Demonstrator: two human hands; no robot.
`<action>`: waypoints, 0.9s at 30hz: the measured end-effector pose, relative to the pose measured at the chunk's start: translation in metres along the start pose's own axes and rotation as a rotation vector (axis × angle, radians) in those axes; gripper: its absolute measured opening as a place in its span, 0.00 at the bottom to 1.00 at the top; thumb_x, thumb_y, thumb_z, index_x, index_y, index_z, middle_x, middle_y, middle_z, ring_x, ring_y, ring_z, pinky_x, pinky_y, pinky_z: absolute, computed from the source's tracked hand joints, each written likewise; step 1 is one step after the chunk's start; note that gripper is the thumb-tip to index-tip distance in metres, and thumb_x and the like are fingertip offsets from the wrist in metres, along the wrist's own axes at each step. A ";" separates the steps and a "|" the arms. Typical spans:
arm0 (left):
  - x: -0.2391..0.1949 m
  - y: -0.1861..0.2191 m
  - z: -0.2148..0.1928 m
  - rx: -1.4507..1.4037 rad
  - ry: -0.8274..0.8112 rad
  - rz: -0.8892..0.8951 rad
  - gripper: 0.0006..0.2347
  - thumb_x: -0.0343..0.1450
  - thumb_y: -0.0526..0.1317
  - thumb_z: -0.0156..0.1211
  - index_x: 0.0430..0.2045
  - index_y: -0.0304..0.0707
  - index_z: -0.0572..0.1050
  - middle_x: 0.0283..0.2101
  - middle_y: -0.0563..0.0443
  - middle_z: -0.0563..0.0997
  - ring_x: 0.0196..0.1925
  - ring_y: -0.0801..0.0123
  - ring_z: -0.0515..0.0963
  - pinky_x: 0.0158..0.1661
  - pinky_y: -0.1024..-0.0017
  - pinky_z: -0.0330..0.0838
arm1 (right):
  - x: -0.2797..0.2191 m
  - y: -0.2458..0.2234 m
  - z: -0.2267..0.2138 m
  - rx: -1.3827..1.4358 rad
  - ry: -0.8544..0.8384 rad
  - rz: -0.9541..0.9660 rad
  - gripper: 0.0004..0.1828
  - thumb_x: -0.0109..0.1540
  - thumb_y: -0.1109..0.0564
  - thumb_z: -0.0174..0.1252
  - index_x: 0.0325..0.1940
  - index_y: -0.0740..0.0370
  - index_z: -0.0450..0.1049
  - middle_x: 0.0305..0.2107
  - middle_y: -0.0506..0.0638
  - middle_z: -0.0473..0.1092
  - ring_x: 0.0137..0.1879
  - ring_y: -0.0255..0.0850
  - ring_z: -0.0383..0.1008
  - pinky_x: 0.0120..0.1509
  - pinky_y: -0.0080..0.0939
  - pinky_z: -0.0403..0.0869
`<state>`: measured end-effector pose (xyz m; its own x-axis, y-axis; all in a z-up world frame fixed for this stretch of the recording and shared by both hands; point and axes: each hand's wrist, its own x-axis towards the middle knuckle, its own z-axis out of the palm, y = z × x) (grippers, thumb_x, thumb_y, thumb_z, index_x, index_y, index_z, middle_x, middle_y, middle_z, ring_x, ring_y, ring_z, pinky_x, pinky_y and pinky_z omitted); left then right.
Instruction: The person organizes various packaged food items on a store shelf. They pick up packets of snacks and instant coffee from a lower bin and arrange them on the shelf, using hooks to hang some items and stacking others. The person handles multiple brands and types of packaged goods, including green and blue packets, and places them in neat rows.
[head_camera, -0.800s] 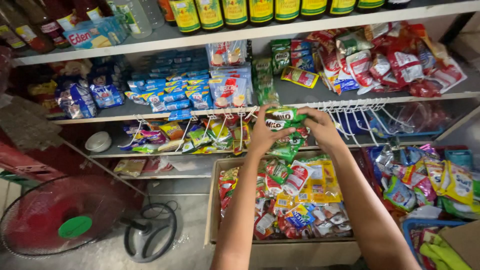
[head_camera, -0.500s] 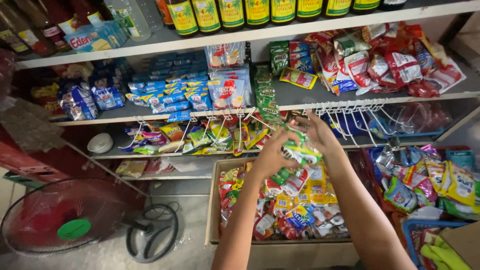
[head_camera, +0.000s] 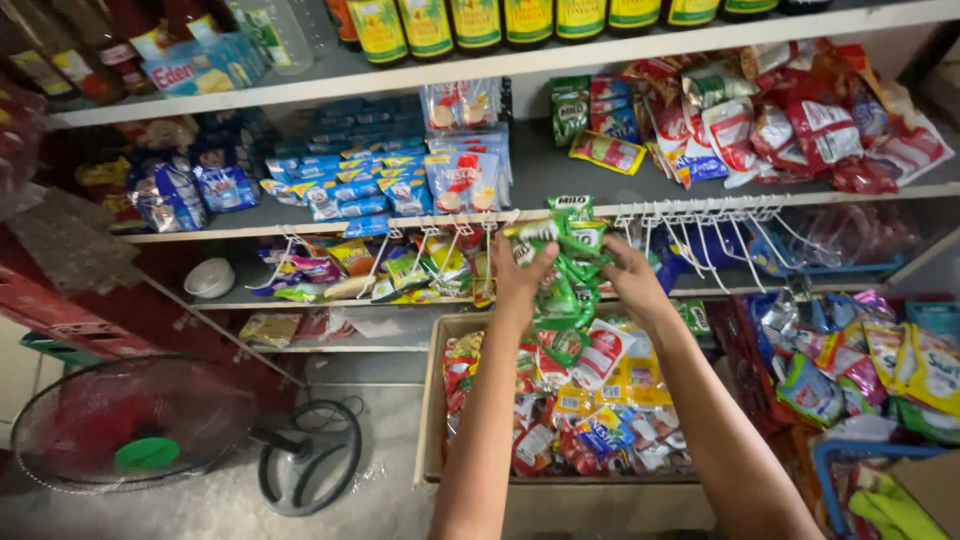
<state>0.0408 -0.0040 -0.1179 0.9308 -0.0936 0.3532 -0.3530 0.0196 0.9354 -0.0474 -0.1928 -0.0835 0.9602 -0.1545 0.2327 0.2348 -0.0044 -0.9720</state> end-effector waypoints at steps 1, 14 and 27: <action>-0.001 0.025 0.000 -0.003 -0.007 0.002 0.41 0.73 0.42 0.84 0.71 0.32 0.54 0.74 0.34 0.52 0.74 0.56 0.53 0.66 0.59 0.54 | -0.006 0.001 -0.006 -0.002 0.007 -0.002 0.22 0.67 0.70 0.49 0.64 0.65 0.72 0.55 0.54 0.73 0.55 0.41 0.73 0.54 0.36 0.75; -0.026 0.052 0.042 -0.451 -0.460 -0.312 0.35 0.62 0.44 0.78 0.63 0.32 0.67 0.55 0.42 0.79 0.52 0.60 0.78 0.48 0.67 0.73 | -0.074 -0.061 -0.051 -0.152 0.045 -0.118 0.30 0.65 0.55 0.54 0.72 0.56 0.58 0.73 0.51 0.51 0.77 0.50 0.53 0.70 0.46 0.63; -0.127 0.007 -0.016 -0.293 -0.488 -0.370 0.26 0.63 0.45 0.78 0.53 0.36 0.74 0.51 0.47 0.80 0.52 0.70 0.79 0.47 0.70 0.79 | -0.147 0.123 -0.064 -0.158 -0.291 0.675 0.55 0.58 0.72 0.60 0.86 0.52 0.46 0.65 0.58 0.67 0.42 0.50 0.63 0.38 0.63 0.65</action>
<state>-0.0783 0.0238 -0.1564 0.8119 -0.5832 0.0261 0.0848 0.1619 0.9832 -0.1694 -0.2340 -0.2396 0.8941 0.0930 -0.4380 -0.4228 -0.1465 -0.8943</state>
